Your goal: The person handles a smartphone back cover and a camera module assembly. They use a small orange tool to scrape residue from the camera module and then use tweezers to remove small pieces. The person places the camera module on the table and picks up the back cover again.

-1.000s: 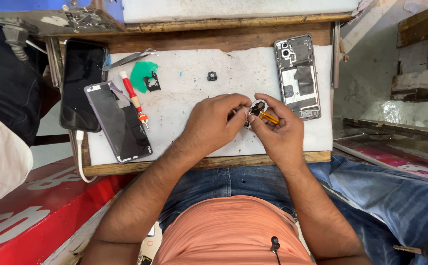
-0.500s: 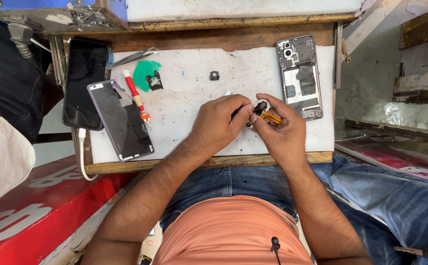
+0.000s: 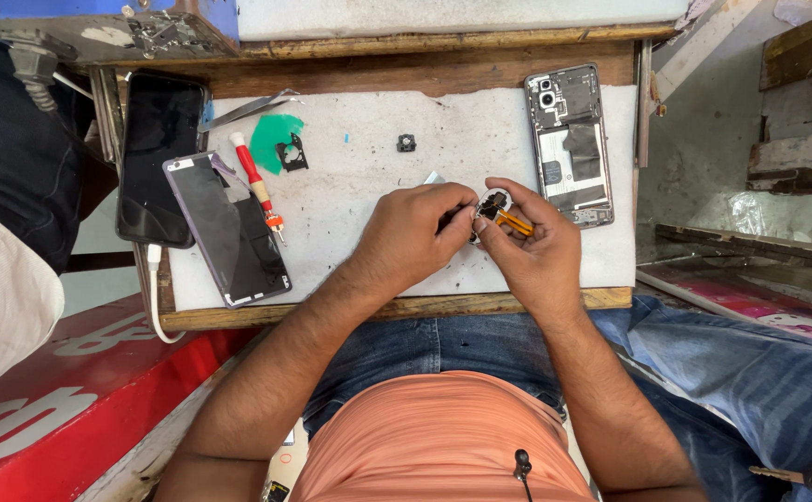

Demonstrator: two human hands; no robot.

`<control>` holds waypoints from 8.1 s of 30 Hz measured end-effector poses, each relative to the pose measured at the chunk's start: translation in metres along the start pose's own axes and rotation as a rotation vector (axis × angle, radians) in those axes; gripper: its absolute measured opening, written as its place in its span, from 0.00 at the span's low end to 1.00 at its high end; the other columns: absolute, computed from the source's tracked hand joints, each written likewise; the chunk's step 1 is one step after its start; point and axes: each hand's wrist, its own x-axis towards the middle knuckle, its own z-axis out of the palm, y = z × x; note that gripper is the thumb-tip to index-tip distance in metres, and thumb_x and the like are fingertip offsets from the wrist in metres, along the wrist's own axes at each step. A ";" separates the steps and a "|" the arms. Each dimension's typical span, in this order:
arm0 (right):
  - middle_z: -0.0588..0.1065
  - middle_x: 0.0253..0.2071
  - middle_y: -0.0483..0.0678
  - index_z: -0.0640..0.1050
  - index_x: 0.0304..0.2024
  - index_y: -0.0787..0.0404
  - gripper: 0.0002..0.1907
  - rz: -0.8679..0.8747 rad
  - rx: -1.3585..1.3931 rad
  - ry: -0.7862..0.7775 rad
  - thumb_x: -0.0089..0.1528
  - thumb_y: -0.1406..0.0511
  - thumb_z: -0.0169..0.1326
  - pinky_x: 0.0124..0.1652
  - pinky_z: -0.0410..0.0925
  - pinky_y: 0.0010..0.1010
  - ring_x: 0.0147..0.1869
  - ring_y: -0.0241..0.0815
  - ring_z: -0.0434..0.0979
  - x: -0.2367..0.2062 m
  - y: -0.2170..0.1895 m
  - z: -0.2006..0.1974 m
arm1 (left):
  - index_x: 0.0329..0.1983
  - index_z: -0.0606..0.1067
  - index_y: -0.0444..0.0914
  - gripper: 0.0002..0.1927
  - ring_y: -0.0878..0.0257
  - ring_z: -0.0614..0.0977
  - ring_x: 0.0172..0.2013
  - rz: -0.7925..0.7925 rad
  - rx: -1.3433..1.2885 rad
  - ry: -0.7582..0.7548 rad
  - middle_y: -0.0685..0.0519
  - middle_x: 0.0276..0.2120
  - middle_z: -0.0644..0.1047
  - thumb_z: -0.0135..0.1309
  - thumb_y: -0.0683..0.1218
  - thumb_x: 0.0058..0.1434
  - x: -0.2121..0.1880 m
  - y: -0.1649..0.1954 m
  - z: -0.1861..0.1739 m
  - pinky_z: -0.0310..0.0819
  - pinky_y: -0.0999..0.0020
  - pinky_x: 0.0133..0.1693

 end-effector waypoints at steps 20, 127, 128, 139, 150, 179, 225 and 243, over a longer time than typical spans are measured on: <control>0.82 0.40 0.48 0.77 0.60 0.63 0.22 -0.017 -0.178 0.029 0.63 0.72 0.62 0.39 0.76 0.18 0.41 0.28 0.82 -0.001 -0.007 0.006 | 0.39 0.76 0.38 0.06 0.56 0.84 0.31 0.268 0.506 0.047 0.51 0.26 0.79 0.60 0.40 0.59 -0.008 0.002 0.002 0.79 0.62 0.30; 0.82 0.39 0.46 0.79 0.58 0.60 0.20 -0.055 -0.302 0.025 0.63 0.71 0.62 0.41 0.78 0.19 0.42 0.26 0.82 -0.001 -0.012 0.008 | 0.37 0.74 0.37 0.05 0.56 0.81 0.28 0.139 0.046 0.134 0.50 0.30 0.76 0.57 0.42 0.60 -0.006 0.004 -0.005 0.76 0.61 0.30; 0.82 0.38 0.46 0.79 0.58 0.60 0.20 -0.041 -0.297 0.025 0.63 0.71 0.62 0.40 0.77 0.19 0.41 0.26 0.81 -0.001 -0.011 0.008 | 0.37 0.73 0.37 0.05 0.57 0.82 0.28 0.134 -0.003 0.129 0.51 0.30 0.76 0.56 0.42 0.61 -0.006 0.004 -0.007 0.77 0.62 0.30; 0.80 0.38 0.44 0.78 0.59 0.63 0.21 0.013 -0.092 0.011 0.63 0.73 0.61 0.38 0.75 0.16 0.40 0.26 0.79 -0.001 -0.006 0.003 | 0.45 0.79 0.39 0.09 0.52 0.84 0.32 0.180 0.216 0.130 0.48 0.34 0.82 0.58 0.46 0.64 -0.006 0.004 -0.009 0.78 0.58 0.33; 0.82 0.41 0.48 0.78 0.59 0.62 0.20 -0.021 -0.220 0.017 0.63 0.72 0.61 0.43 0.78 0.20 0.45 0.28 0.81 0.000 -0.015 0.007 | 0.40 0.76 0.38 0.07 0.53 0.84 0.28 0.153 0.409 0.036 0.50 0.23 0.80 0.58 0.46 0.65 -0.004 -0.001 0.007 0.79 0.58 0.29; 0.82 0.38 0.46 0.79 0.58 0.63 0.20 0.001 -0.220 -0.022 0.63 0.71 0.61 0.36 0.73 0.16 0.38 0.25 0.79 0.003 -0.012 0.001 | 0.47 0.77 0.35 0.09 0.50 0.84 0.24 0.206 0.229 0.055 0.45 0.25 0.80 0.53 0.44 0.70 -0.001 -0.010 0.006 0.79 0.58 0.26; 0.84 0.39 0.48 0.79 0.58 0.60 0.21 -0.069 -0.365 0.021 0.61 0.70 0.63 0.41 0.77 0.22 0.41 0.31 0.84 0.000 -0.014 0.007 | 0.38 0.74 0.35 0.08 0.51 0.83 0.31 0.170 0.387 0.135 0.47 0.30 0.78 0.57 0.44 0.60 -0.004 0.009 0.006 0.78 0.56 0.31; 0.79 0.38 0.53 0.77 0.58 0.65 0.19 -0.017 -0.074 0.022 0.64 0.74 0.61 0.39 0.71 0.23 0.41 0.34 0.76 -0.003 0.000 0.000 | 0.29 0.70 0.35 0.04 0.53 0.75 0.23 0.166 -0.055 0.223 0.47 0.24 0.71 0.53 0.39 0.56 -0.020 0.009 -0.002 0.69 0.59 0.28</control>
